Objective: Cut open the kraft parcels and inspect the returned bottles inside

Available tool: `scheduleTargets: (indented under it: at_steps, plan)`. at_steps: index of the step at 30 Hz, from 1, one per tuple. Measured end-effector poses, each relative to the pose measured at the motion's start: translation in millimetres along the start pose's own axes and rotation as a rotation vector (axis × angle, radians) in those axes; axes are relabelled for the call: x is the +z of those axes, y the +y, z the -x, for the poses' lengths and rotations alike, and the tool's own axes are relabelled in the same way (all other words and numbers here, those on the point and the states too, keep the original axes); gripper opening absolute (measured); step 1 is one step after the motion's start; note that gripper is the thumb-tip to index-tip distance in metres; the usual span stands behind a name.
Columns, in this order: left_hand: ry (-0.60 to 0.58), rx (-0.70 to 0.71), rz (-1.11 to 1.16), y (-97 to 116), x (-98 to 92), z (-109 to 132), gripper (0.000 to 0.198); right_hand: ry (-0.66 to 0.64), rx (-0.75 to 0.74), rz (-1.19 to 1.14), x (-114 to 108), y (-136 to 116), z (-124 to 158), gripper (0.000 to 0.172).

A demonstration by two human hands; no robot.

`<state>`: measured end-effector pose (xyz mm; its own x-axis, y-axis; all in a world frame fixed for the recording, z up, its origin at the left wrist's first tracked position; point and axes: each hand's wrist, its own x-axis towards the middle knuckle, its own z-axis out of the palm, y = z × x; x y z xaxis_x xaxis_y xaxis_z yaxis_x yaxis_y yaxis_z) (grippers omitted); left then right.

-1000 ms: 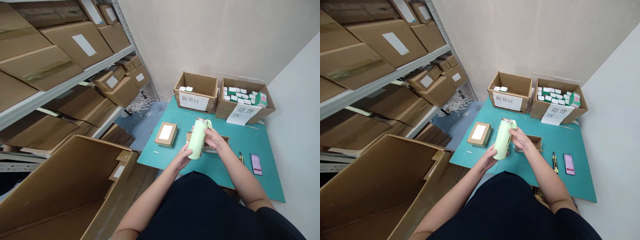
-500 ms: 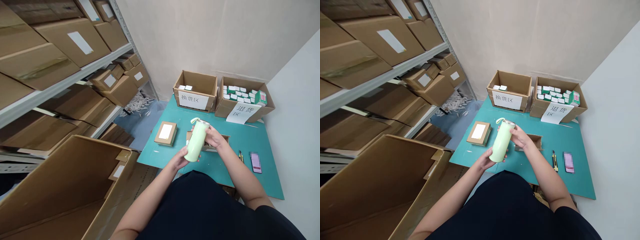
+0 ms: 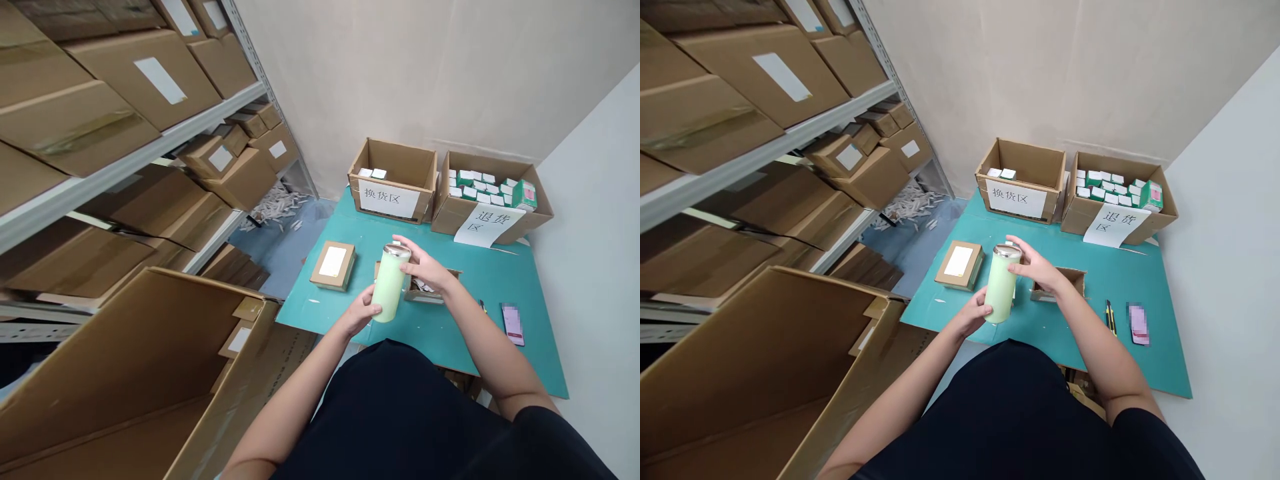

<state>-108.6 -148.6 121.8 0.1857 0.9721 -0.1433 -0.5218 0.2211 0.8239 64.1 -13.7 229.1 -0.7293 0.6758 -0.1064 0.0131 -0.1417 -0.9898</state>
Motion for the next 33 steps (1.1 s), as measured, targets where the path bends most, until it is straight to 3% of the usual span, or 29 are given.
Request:
scheduleTargets:
  at_steps: [5, 10, 15, 19, 21, 23, 25, 27, 30, 33]
  plan:
    - [0.123, 0.086, -0.217, -7, -9.4, -7, 0.084, -0.034, 0.043, 0.481, -7, -25, 1, 0.08]
    - [0.249, 0.171, -0.479, -29, -14.5, -4, 0.083, 0.054, 0.134, 0.794, 7, -21, 19, 0.078]
    - [0.225, 0.147, -0.501, -49, -15.9, 5, 0.084, 0.039, 0.115, 0.868, 14, -2, 37, 0.082]
    - [0.193, 0.151, -0.516, -50, -24.6, 3, 0.082, 0.035, 0.081, 0.898, 10, 5, 40, 0.067]
    - [0.244, 0.191, -0.551, -47, -31.4, -2, 0.072, 0.047, 0.07, 0.918, 7, 4, 41, 0.062]
    - [0.373, 0.201, -0.64, -45, -37.8, -10, 0.058, 0.059, 0.07, 0.954, 4, 2, 42, 0.06]
    - [0.521, 0.149, -0.782, -43, -42.5, -22, 0.055, 0.06, 0.075, 0.994, 2, -1, 43, 0.058]
    - [0.59, 0.064, -0.92, -44, -45.4, -37, 0.068, 0.053, 0.075, 1.021, 1, -3, 44, 0.056]
    - [0.544, -0.057, -1.004, -49, -49.1, -57, 0.087, 0.055, 0.065, 1.031, 1, -4, 46, 0.055]
    - [0.517, -0.15, -0.967, -54, -55.5, -69, 0.084, 0.084, 0.06, 1.013, 1, -4, 44, 0.054]
